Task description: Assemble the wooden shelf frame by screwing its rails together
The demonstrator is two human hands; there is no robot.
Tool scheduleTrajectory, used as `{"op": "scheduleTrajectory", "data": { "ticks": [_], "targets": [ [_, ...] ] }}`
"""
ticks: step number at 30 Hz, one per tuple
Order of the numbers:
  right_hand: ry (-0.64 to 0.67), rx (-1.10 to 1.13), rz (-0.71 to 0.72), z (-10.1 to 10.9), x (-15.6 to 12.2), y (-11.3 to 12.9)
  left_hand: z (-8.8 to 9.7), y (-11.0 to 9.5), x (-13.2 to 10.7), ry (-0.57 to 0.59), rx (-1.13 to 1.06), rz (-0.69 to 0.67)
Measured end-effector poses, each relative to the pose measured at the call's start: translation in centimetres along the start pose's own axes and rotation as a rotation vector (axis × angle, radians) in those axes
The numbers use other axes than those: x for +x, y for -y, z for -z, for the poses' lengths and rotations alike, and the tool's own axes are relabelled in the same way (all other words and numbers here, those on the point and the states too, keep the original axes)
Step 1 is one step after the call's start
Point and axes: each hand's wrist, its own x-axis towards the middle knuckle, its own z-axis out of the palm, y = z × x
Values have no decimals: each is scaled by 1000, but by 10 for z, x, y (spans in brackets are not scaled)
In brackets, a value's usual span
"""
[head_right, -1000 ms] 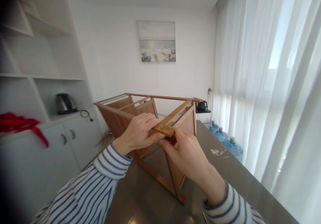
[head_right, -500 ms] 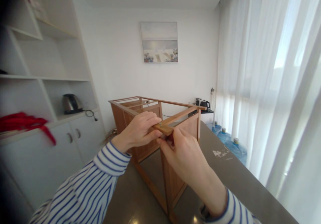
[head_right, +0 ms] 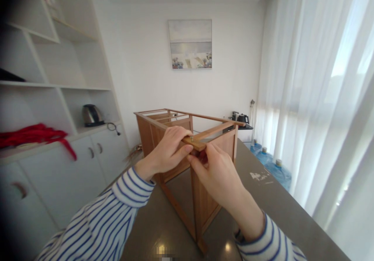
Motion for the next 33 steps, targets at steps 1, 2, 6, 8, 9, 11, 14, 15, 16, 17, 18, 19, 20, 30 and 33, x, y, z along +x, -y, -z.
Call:
{"op": "scheduleTrajectory", "data": {
  "ticks": [1,2,6,8,9,11,14,15,16,17,18,19,20,30,33],
  "targets": [
    [24,32,-1,0,-2,-1,-2,-3,-2,-42,-24,23],
    [54,66,-1,1,-5,-3,-3,-7,-5,-76,-41,39],
    [147,170,7,-1,-18,-12,-9,-19,-12,-116,-39,60],
    [138,194,3,-4,-25,-16,-12,-22,-14,-135,-37,84],
    [129,203,-3,-6,-28,-18,-13,-22,-14,-148,-43,97],
    [120,226,-17,-8,-32,-21,-14,-22,-15,-162,-60,110],
    [118,228,-35,-6,-39,-28,-12,-20,-17,-175,-78,95],
    [113,213,-41,-5,-43,-32,-11,-19,-18,-179,-82,92],
    [110,192,-50,-5,-48,-38,-10,-19,-19,-181,-86,90],
    [109,171,-64,-4,-53,-44,-9,-18,-21,-184,-91,89],
    [106,155,-85,-4,-60,-52,-7,-18,-22,-188,-95,90],
    [112,142,-115,-4,-66,-60,-6,-18,-23,-195,-97,92],
    [116,131,-147,-4,-73,-68,-6,-18,-24,-205,-98,94],
    [-407,-98,-153,43,5,-124,-7,-32,-25,-252,-63,168],
    [-351,-290,58,52,44,-133,-7,-34,-25,-245,-44,181]
  ]
}}
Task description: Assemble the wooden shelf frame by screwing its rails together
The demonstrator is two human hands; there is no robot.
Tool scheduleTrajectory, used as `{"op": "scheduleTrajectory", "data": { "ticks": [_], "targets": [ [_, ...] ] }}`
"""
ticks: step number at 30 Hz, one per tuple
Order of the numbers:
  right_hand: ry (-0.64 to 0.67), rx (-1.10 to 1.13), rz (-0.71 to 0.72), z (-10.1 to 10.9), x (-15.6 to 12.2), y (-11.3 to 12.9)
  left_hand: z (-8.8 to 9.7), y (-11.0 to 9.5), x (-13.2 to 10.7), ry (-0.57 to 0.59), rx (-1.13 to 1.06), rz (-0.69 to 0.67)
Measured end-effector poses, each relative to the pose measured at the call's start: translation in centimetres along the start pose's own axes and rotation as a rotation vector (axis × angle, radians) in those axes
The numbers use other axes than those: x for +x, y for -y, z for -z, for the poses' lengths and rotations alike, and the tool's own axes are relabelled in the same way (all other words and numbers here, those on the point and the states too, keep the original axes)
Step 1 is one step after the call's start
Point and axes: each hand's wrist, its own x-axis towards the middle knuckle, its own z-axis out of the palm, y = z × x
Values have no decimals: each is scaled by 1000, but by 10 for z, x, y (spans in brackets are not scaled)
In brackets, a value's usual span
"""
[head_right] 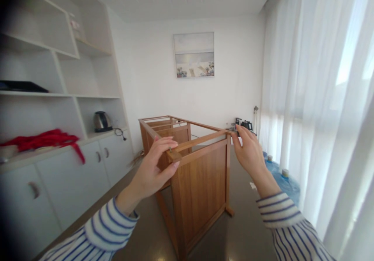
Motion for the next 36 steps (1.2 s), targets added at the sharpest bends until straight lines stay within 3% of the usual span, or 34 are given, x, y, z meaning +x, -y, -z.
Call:
{"op": "scheduleTrajectory", "data": {
  "ticks": [2,4,12,21,25,28,30,33,34,36],
  "targets": [
    [52,-56,115,-6,10,-4,0,-1,0,0,19,5],
    [62,-66,143,-11,11,-7,0,-2,0,-3,39,6],
    [-26,-147,92,-20,4,-6,3,-6,2,-5,77,-15],
    [-11,-153,50,-19,-5,-2,-4,6,-3,-46,44,-31],
    [39,-87,-23,-9,-19,-2,-4,5,-3,-39,53,-27],
    [37,-100,-148,5,-50,-3,-4,3,-4,-25,60,2],
    [161,-147,-192,12,-84,-3,-3,3,-4,-13,57,11],
    [799,-157,-30,16,-146,1,-1,3,-4,-3,45,1],
    [956,-180,-9,16,-167,3,0,3,-5,0,40,-5],
    [1107,-207,-4,15,-205,7,2,3,-5,13,26,-12]
  ]
}}
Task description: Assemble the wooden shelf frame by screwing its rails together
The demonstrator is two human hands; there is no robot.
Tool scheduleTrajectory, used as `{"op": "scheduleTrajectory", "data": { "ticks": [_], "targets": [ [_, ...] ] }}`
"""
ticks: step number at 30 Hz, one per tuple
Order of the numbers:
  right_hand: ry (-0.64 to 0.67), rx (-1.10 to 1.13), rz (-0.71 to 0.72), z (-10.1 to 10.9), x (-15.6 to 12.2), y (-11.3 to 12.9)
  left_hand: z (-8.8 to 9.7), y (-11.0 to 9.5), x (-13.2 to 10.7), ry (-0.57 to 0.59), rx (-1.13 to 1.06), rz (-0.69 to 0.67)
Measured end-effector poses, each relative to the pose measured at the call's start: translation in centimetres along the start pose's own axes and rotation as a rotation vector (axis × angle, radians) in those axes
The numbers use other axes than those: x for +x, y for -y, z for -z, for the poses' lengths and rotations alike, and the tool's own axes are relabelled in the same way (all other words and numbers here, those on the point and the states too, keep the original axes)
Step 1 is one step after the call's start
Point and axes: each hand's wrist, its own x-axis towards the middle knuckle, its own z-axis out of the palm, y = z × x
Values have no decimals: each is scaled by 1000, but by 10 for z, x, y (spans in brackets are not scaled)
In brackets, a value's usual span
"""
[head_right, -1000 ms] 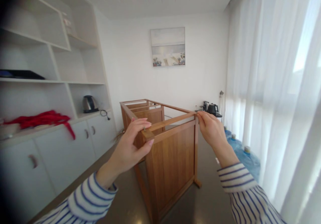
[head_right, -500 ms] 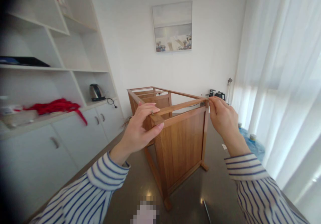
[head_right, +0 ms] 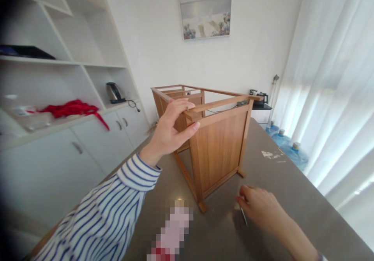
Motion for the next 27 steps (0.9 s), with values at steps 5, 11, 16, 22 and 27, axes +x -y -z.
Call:
{"op": "scheduleTrajectory", "data": {
  "ticks": [5,11,16,22,27],
  "targets": [
    [32,2,-32,-47,-25,3,3,1,-2,28,-26,7],
    [35,-14,-34,-59,-32,-1,3,1,-3,20,-46,-10],
    [115,-84,-15,-62,-30,4,1,3,-4,-1,-53,-8],
    [65,120,63,-27,-21,14,-1,2,-5,-25,-79,-10],
    [-86,383,148,51,-6,22,-2,1,-5,-40,-92,-1]
  ]
}}
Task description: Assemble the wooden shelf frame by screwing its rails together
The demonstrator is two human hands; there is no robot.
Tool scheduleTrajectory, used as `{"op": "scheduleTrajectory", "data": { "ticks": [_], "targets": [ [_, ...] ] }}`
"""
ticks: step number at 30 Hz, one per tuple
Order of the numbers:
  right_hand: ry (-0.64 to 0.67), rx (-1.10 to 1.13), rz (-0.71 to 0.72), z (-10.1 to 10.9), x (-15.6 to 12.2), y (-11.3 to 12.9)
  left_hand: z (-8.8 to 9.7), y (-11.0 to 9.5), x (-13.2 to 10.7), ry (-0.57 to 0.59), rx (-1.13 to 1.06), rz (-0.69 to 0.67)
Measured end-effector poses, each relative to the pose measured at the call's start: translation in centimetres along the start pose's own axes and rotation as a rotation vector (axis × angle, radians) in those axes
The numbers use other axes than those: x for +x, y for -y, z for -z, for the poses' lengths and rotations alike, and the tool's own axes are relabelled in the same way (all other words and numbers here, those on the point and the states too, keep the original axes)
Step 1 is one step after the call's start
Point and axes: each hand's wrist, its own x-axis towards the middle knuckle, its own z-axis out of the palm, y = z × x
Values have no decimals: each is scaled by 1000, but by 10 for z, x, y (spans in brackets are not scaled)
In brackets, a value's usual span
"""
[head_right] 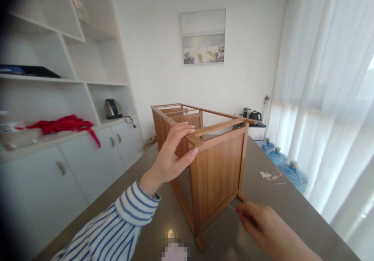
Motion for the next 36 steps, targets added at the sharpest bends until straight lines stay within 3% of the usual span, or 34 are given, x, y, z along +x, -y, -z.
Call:
{"op": "scheduleTrajectory", "data": {
  "ticks": [7,10,12,16,20,36],
  "targets": [
    [-374,18,157,96,30,55,-2,2,-1,-14,-36,-15],
    [-516,99,163,123,50,87,-3,2,-2,-22,-49,-14],
    [-507,134,201,133,67,106,-3,3,-2,-25,-54,-11],
    [-445,95,270,143,98,139,-4,2,-2,-32,-65,-5],
    [-408,-41,303,147,112,160,-5,2,-3,-30,-66,7],
    [-353,-250,354,157,118,175,-5,1,-4,-27,-72,13]
  ]
}}
